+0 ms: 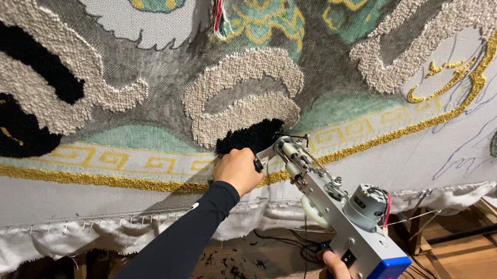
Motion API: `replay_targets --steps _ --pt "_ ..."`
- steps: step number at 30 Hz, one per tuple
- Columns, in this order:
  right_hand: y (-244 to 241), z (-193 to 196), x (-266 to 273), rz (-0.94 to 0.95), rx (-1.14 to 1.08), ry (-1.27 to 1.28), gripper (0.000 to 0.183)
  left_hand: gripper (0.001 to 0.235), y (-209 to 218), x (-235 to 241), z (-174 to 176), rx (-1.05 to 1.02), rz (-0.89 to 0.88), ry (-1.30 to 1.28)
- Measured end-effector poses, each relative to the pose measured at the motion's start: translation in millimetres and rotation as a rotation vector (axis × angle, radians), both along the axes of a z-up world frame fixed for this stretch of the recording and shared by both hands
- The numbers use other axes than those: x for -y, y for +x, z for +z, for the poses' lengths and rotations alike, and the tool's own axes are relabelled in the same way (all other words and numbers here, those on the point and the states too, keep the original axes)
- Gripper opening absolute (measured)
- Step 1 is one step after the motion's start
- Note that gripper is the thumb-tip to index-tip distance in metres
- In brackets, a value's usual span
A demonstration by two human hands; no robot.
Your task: The person uses a handheld electric tufting gun to insert black yarn into a stretched canvas, following a pre-drawn design. They guide the tool along the pattern lines to create a textured rug surface, with cut yarn pieces accumulating on the floor below.
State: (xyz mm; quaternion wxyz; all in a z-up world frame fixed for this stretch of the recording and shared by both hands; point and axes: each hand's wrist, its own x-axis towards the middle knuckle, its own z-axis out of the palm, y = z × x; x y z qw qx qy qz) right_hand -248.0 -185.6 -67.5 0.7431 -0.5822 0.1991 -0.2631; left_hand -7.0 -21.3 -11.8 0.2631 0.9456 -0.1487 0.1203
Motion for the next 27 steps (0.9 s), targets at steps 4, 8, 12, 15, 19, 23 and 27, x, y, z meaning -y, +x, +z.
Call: replay_targets --steps 4,8,12,15,19,23,27 --pt "-4 11 1 0.037 -0.06 0.02 0.023 0.032 1 2 1 0.007 -0.005 0.023" --pt "-6 19 -2 0.045 -0.043 0.048 0.022 0.033 0 2 6 0.037 0.002 0.019" --pt "-7 25 -4 0.053 -0.045 0.083 0.023 0.031 1 3 12 0.052 0.004 0.002" --pt "-6 28 -1 0.041 -0.036 0.038 0.022 0.029 -1 5 17 0.041 0.015 0.017" --pt "-6 25 2 0.07 0.005 0.02 0.025 0.032 -2 5 18 0.079 0.016 0.0" --pt "-4 27 -1 0.055 -0.008 0.019 0.022 0.032 0 4 18 0.054 0.013 0.006" --pt "-3 28 -1 0.067 0.027 -0.008 0.022 0.033 4 5 18 0.053 0.006 0.009"
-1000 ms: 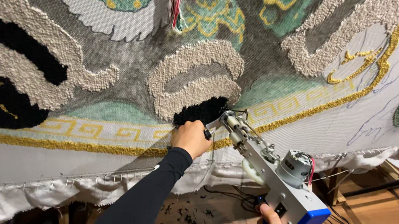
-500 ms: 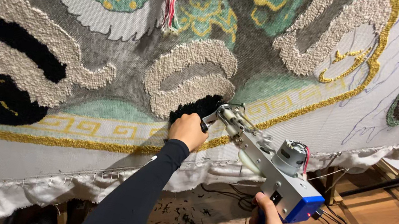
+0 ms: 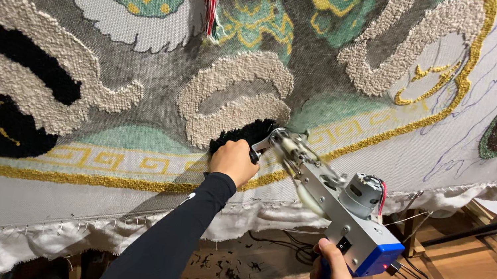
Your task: The person uses a handheld electric tufting gun to insert black yarn into a stretched canvas, following a pre-drawn design. They guide the tool along the pattern lines to create a textured rug surface, with cut yarn pieces accumulating on the floor below.
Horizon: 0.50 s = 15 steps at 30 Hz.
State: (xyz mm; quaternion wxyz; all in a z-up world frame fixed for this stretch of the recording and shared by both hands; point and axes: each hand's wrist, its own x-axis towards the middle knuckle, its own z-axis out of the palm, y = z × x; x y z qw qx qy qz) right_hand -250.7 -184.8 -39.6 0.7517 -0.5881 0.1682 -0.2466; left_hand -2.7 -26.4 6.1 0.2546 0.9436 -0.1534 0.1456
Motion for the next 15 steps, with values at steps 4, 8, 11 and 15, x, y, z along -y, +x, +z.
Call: replay_targets --steps 4,8,11,15 --pt "-1.5 3.3 0.7 0.005 0.014 -0.01 0.021 0.032 -1.6 3.3 -0.1 0.027 0.002 -0.02" --pt "-2.8 5.9 -1.2 -0.01 -0.022 0.0 0.021 0.033 -2.7 1.8 1.9 0.015 0.003 -0.017" --pt "-2.9 5.3 -1.4 -0.003 -0.012 0.0 0.023 0.033 -3.6 1.6 2.2 0.005 -0.001 -0.034" --pt "-5.2 7.4 0.0 -0.008 -0.02 -0.003 0.024 0.032 -4.4 4.6 -1.7 0.017 0.001 -0.038"
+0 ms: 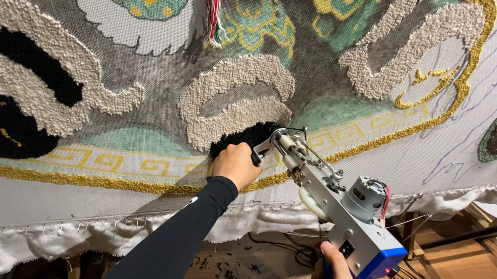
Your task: The person uses a handheld electric tufting gun to insert black yarn into a stretched canvas, following a pre-drawn design. They guide the tool along the pattern lines to create a textured rug surface, with cut yarn pieces accumulating on the floor below.
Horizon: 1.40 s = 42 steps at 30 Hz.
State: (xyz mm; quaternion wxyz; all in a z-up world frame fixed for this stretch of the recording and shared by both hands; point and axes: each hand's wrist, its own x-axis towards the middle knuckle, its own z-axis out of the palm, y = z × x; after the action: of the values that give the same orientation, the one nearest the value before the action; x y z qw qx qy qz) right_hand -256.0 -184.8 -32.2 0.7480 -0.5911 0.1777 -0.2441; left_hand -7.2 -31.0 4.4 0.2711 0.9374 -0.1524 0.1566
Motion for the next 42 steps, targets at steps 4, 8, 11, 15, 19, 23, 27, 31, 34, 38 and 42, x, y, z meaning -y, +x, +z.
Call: replay_targets --steps 4,8,11,15,19,23,27,31,34,38,42 --pt "-1 2 3 0.011 -0.037 0.025 0.024 0.027 0 4 -7 -0.023 -0.017 -0.123" --pt "-1 -2 22 0.064 0.02 -0.001 0.023 0.032 -2 13 -23 -0.193 -0.106 -0.238" --pt "-7 0 49 0.086 -0.064 0.035 0.028 0.041 2 33 -40 -0.553 -0.302 -0.504" --pt "-19 11 90 0.179 0.01 -0.033 0.031 0.053 2 66 -62 -0.8 -0.566 -0.719" --pt "-39 23 131 0.226 -0.044 -0.036 0.031 0.04 -15 91 -73 -0.833 -0.728 -0.86" --pt "-56 27 160 0.261 -0.076 -0.003 0.037 0.035 -47 99 -64 -0.838 -0.796 -0.839" --pt "-63 22 173 0.263 0.001 -0.041 0.03 0.03 -62 106 -57 -0.772 -0.817 -0.821" --pt "-71 13 192 0.318 -0.02 -0.048 0.04 0.026 -70 110 -52 -0.735 -0.778 -0.81" --pt "-65 2 203 0.395 0.021 -0.018 0.044 0.025 -76 109 -53 -0.76 -0.747 -0.893" --pt "-61 2 189 0.361 -0.015 0.029 0.041 0.02 -75 104 -64 -0.797 -0.694 -0.936" --pt "-57 17 168 0.327 -0.053 0.031 0.052 0.012 -66 104 -76 -0.799 -0.643 -0.925"
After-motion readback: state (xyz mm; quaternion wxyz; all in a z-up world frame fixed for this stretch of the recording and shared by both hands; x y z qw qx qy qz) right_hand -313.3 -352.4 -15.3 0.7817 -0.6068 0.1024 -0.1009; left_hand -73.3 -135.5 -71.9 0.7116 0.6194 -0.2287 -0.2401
